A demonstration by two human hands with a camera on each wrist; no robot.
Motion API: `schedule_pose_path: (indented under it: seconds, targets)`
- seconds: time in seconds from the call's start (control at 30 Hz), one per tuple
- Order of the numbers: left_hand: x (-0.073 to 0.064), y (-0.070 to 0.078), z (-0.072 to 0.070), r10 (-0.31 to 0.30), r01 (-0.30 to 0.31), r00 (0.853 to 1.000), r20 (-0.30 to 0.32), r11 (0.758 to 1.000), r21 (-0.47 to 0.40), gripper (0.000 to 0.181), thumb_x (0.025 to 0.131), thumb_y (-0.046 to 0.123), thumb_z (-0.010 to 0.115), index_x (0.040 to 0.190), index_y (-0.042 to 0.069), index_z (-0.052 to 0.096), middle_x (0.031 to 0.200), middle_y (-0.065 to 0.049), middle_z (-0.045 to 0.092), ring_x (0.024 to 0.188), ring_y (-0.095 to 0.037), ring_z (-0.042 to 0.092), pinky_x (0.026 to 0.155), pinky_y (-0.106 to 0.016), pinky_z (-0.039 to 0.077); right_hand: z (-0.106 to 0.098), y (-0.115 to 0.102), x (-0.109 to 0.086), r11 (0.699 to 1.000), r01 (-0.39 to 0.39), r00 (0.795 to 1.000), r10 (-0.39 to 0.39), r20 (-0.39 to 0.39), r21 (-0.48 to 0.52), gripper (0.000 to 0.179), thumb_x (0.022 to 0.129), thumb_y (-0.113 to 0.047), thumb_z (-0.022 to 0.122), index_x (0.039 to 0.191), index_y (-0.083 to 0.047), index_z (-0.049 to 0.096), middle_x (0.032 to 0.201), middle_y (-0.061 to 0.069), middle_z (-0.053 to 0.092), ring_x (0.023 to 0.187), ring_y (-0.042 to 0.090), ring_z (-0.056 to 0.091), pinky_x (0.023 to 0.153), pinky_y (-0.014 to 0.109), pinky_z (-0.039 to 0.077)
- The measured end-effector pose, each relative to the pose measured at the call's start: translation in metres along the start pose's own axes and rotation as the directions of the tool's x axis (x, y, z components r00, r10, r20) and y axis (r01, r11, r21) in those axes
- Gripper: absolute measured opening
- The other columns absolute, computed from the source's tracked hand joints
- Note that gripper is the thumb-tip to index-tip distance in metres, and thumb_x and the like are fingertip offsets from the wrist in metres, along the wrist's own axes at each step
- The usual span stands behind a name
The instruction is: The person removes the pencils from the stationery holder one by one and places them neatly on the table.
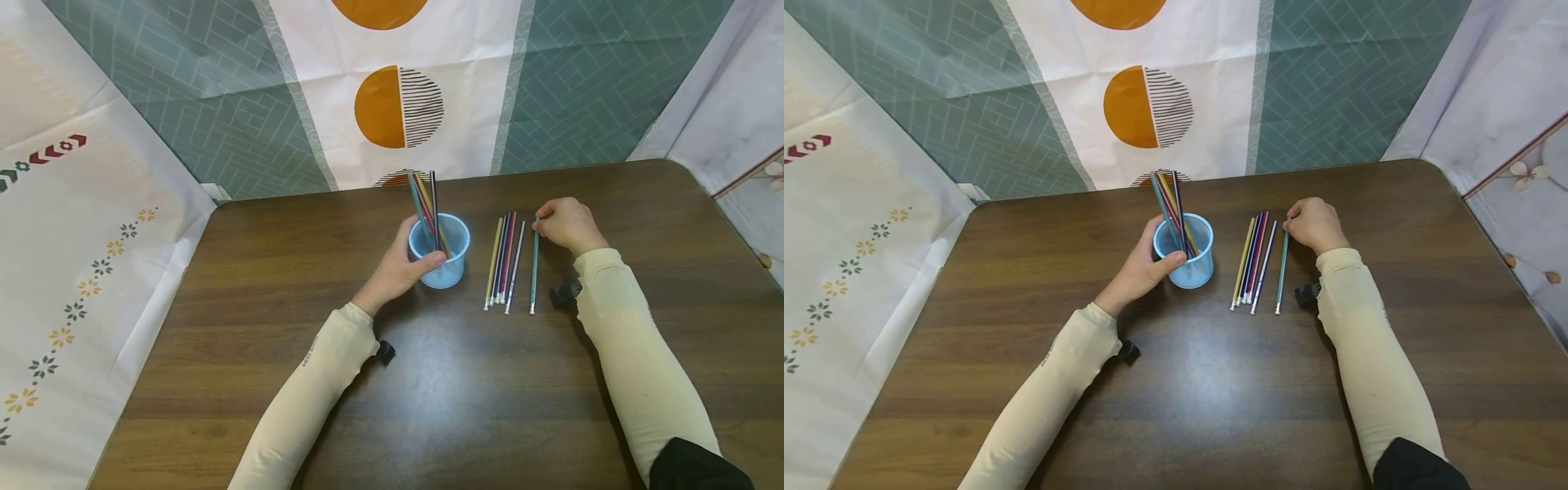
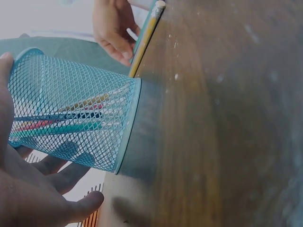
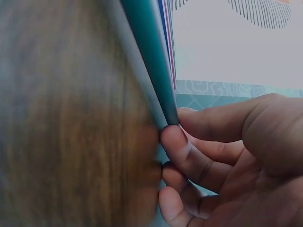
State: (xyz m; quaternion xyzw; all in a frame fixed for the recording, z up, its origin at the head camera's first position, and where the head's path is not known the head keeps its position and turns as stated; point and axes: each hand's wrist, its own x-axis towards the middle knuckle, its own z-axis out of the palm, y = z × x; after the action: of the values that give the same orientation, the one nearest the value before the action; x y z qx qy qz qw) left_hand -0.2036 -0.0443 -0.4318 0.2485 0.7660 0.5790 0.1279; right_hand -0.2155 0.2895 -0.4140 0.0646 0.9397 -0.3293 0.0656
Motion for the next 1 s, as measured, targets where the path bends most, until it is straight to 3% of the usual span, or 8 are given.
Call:
schedule_pose_path:
  seconds: [0.17, 0.33, 0.5, 0.6, 0.8, 0.87, 1.0]
  targets:
    - [-0.0003, -0.0012, -0.0002, 0.012, -0.012, 1.000, -0.005, 1.000, -0.004, 0.081, 0.092, 0.041, 0.071, 0.156, 0.023, 0.024, 0.144, -0.008, 0.043, 0.133, -0.023, 0.041, 0.106, -0.054, 0.038, 0.0002, -0.0034, 0.0009, 1.000, -0.007, 1.000, 0.006, -0.017, -0.016, 0.029, 0.096, -0.013, 0.064, 0.114, 0.009, 0.064, 0.104, 0.026, 0.066, 0.104, 0.045, 0.050, 0.092, 0.061, 0.041]
    - [0.0001, -0.0019, 0.0005, 0.021, -0.021, 1.000, -0.012, 1.000, 0.013, 0.094, 0.085, 0.063, 0.071, 0.156, 0.023, 0.023, 0.144, -0.007, 0.042, 0.134, -0.022, 0.041, 0.106, -0.055, 0.037, 0.0012, -0.0060, 0.0009, 0.999, -0.034, 0.999, 0.034, -0.021, -0.030, 0.028, 0.096, -0.014, 0.064, 0.113, 0.009, 0.064, 0.115, 0.028, 0.062, 0.110, 0.048, 0.046, 0.097, 0.063, 0.037]
    - [0.0005, -0.0025, 0.0016, 0.033, -0.033, 0.999, -0.020, 0.999, 0.022, 0.102, 0.082, 0.071, 0.069, 0.157, 0.026, 0.018, 0.148, -0.008, 0.037, 0.138, -0.023, 0.036, 0.109, -0.056, 0.034, 0.0027, -0.0065, 0.0015, 0.998, -0.052, 0.998, 0.051, -0.027, -0.023, 0.029, 0.095, -0.014, 0.065, 0.113, 0.008, 0.063, 0.119, 0.029, 0.059, 0.111, 0.049, 0.045, 0.099, 0.064, 0.035]
    - [0.0005, -0.0029, 0.0012, 0.047, -0.046, 0.999, -0.020, 0.999, 0.012, 0.099, 0.084, 0.066, 0.070, 0.158, 0.029, 0.016, 0.150, -0.008, 0.035, 0.139, -0.023, 0.034, 0.109, -0.056, 0.032, 0.0030, -0.0072, 0.0015, 0.998, -0.058, 0.998, 0.058, -0.026, -0.011, 0.029, 0.095, -0.014, 0.065, 0.114, 0.008, 0.063, 0.121, 0.029, 0.058, 0.112, 0.049, 0.045, 0.099, 0.064, 0.035]
    - [0.0003, -0.0042, 0.0006, 0.056, -0.056, 0.998, -0.010, 0.998, -0.022, 0.087, 0.092, 0.038, 0.072, 0.158, 0.026, 0.017, 0.146, -0.011, 0.039, 0.136, -0.023, 0.039, 0.108, -0.053, 0.035, 0.0032, -0.0086, 0.0015, 0.997, -0.075, 0.997, 0.075, -0.011, 0.002, 0.031, 0.095, -0.015, 0.065, 0.117, 0.007, 0.062, 0.123, 0.030, 0.056, 0.113, 0.049, 0.044, 0.099, 0.065, 0.036]
    - [0.0001, -0.0041, 0.0010, 0.046, -0.047, 0.999, -0.013, 0.999, -0.019, 0.087, 0.092, 0.038, 0.073, 0.158, 0.025, 0.018, 0.145, -0.010, 0.040, 0.136, -0.023, 0.039, 0.108, -0.053, 0.035, 0.0034, -0.0086, 0.0015, 0.997, -0.077, 0.997, 0.077, -0.008, 0.007, 0.030, 0.096, -0.015, 0.065, 0.117, 0.007, 0.062, 0.121, 0.029, 0.057, 0.112, 0.048, 0.044, 0.098, 0.065, 0.036]
    - [0.0000, -0.0032, 0.0024, 0.022, -0.022, 1.000, -0.017, 1.000, -0.001, 0.091, 0.089, 0.054, 0.072, 0.158, 0.026, 0.018, 0.146, -0.009, 0.040, 0.136, -0.022, 0.039, 0.108, -0.053, 0.036, 0.0034, -0.0072, 0.0013, 0.997, -0.078, 0.997, 0.078, -0.007, 0.019, 0.029, 0.096, -0.015, 0.065, 0.116, 0.007, 0.062, 0.114, 0.027, 0.062, 0.110, 0.046, 0.045, 0.097, 0.065, 0.037]
